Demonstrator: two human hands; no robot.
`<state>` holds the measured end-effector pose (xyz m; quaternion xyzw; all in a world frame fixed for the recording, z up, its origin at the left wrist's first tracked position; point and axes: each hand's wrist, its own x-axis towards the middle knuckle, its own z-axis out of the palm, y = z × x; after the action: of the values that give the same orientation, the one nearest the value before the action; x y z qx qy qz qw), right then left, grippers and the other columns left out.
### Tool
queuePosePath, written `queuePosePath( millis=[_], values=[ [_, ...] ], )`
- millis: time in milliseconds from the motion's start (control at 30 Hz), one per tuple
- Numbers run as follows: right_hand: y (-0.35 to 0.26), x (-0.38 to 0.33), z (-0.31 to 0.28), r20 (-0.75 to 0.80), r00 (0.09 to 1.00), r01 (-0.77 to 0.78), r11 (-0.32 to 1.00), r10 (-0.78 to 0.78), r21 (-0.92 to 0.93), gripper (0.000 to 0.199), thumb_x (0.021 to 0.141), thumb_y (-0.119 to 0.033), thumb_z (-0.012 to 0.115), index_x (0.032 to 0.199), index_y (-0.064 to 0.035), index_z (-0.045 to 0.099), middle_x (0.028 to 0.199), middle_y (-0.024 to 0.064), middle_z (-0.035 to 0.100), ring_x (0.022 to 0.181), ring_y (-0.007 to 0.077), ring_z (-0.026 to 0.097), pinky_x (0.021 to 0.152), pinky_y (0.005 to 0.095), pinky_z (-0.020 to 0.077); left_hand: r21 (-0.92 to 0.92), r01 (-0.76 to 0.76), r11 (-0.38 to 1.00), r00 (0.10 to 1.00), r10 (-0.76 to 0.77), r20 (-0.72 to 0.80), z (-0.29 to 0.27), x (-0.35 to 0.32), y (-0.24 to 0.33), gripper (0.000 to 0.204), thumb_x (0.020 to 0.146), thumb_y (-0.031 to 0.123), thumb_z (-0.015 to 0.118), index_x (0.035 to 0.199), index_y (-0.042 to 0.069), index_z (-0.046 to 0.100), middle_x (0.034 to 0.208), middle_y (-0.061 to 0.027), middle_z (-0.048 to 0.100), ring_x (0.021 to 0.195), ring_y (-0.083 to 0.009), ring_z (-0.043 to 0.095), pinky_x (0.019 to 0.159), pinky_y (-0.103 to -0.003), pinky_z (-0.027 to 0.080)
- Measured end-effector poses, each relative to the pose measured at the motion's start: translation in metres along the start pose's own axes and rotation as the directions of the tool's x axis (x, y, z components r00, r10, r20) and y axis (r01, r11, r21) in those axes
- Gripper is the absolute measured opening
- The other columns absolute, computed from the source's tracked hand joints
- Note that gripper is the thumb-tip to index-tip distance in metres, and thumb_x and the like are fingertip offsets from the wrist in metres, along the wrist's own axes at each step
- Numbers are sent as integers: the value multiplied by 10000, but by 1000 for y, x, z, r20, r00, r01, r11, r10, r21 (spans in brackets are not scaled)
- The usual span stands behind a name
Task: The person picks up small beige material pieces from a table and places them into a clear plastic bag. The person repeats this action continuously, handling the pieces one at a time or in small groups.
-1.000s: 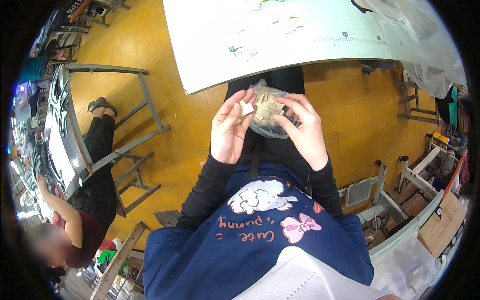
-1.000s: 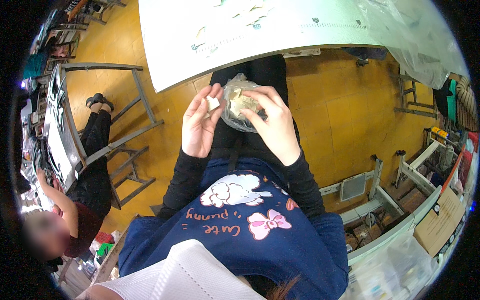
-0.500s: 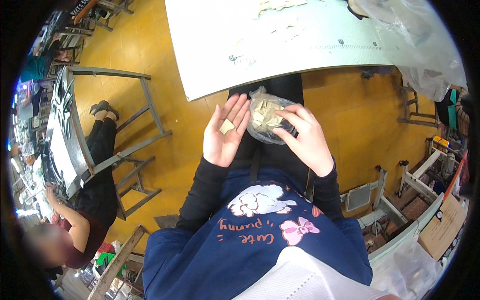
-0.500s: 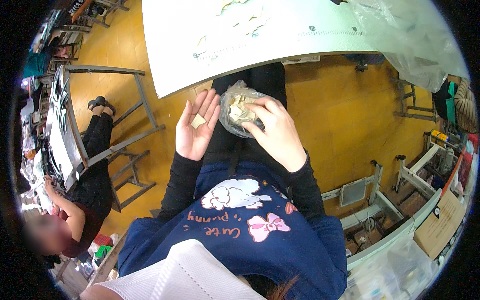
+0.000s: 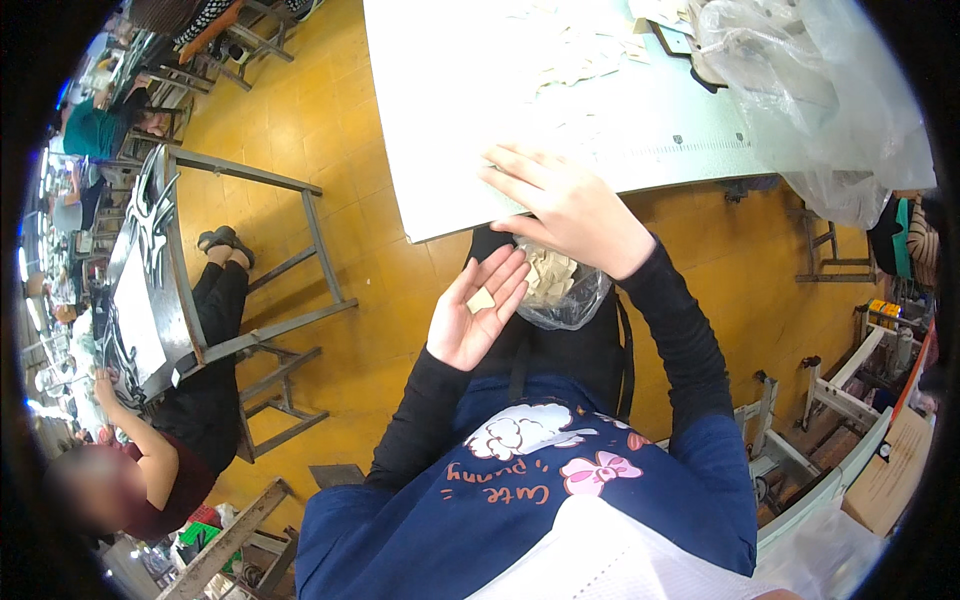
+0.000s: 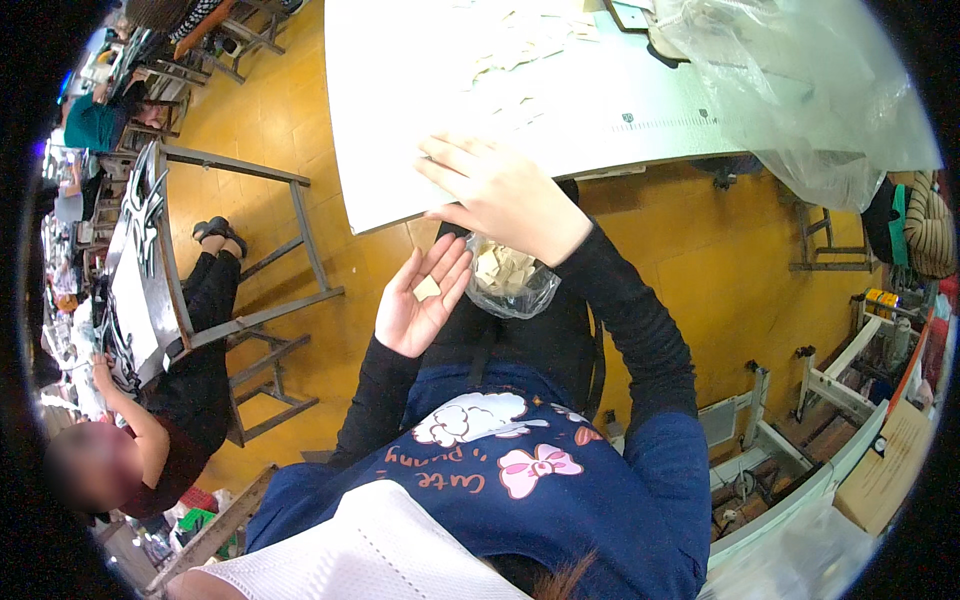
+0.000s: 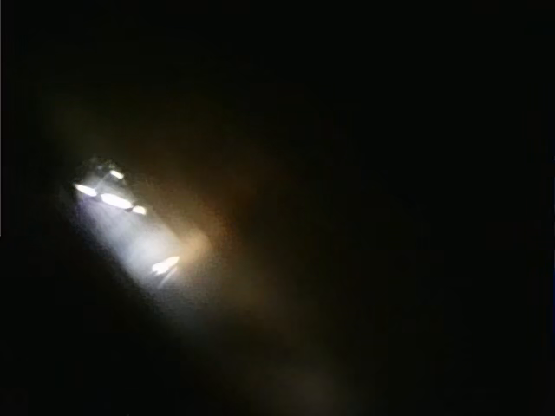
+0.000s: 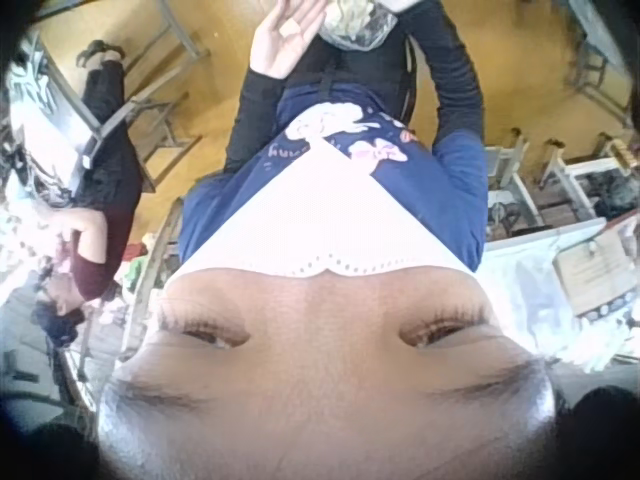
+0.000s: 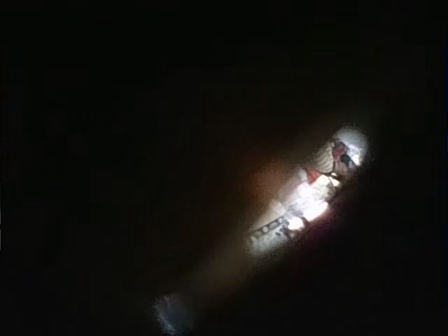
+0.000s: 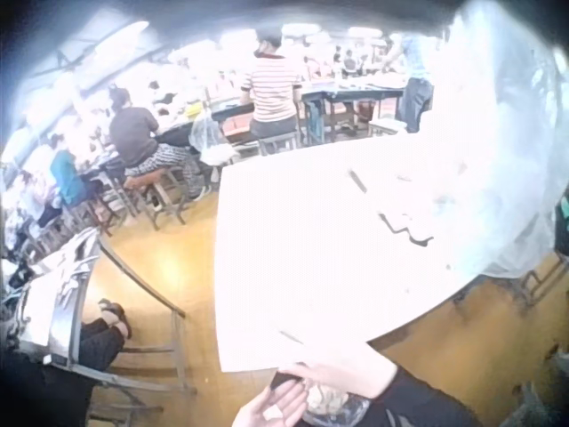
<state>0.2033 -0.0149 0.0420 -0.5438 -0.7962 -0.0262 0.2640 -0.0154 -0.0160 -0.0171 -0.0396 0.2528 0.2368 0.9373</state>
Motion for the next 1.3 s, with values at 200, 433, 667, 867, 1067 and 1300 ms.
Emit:
queuePosePath(
  millis=[200,433,667,867,1067,1300],
  values=[
    [4,-25,-16,80,997,19,999,-23,48,457,807,-60,647,1262,-34,608,1334,57,590,1188,228,578,975,339,484,-119,128,985,988,-117,102,-14,5,-5,475,1070,267,381,1432,-41,393,1454,-190,460,1367,-313,434,1147,-441,386],
    [12,-12,-20,82,996,-20,1000,21,-10,595,745,-215,752,1313,-133,594,1399,172,513,1266,350,514,1020,442,435,-150,189,970,973,-165,161,-7,19,-10,458,1061,218,396,1431,-53,374,1418,-231,479,1327,-326,480,1105,-440,435],
    [7,-13,-18,43,998,44,998,-43,-33,461,789,-155,729,1228,-48,640,1309,183,588,1221,330,565,1002,416,482,-28,188,982,982,-188,31,7,18,-11,451,1059,221,421,1429,-36,408,1457,-179,461,1366,-280,445,1138,-371,407],
    [10,-30,-25,-110,987,131,984,-118,120,234,753,55,673,985,47,705,1053,190,696,1009,355,684,849,414,565,-71,207,976,976,-201,85,3,26,-14,471,1047,200,445,1430,-70,388,1474,-195,436,1375,-289,434,1172,-378,358],
    [-15,-69,-22,-161,985,93,971,-58,220,193,745,41,684,936,30,710,897,152,711,796,293,713,685,365,574,-27,147,989,986,-144,85,1,28,-5,469,1043,203,457,1430,-55,398,1466,-177,455,1369,-259,447,1164,-369,363],
    [-22,-114,32,425,864,-352,928,271,124,270,882,-10,571,1118,-70,686,940,134,665,846,338,660,736,422,533,-41,66,997,998,-65,21,-26,39,10,378,1029,214,480,1347,11,502,1142,-78,631,994,-162,619,841,-271,521]
  ],
)
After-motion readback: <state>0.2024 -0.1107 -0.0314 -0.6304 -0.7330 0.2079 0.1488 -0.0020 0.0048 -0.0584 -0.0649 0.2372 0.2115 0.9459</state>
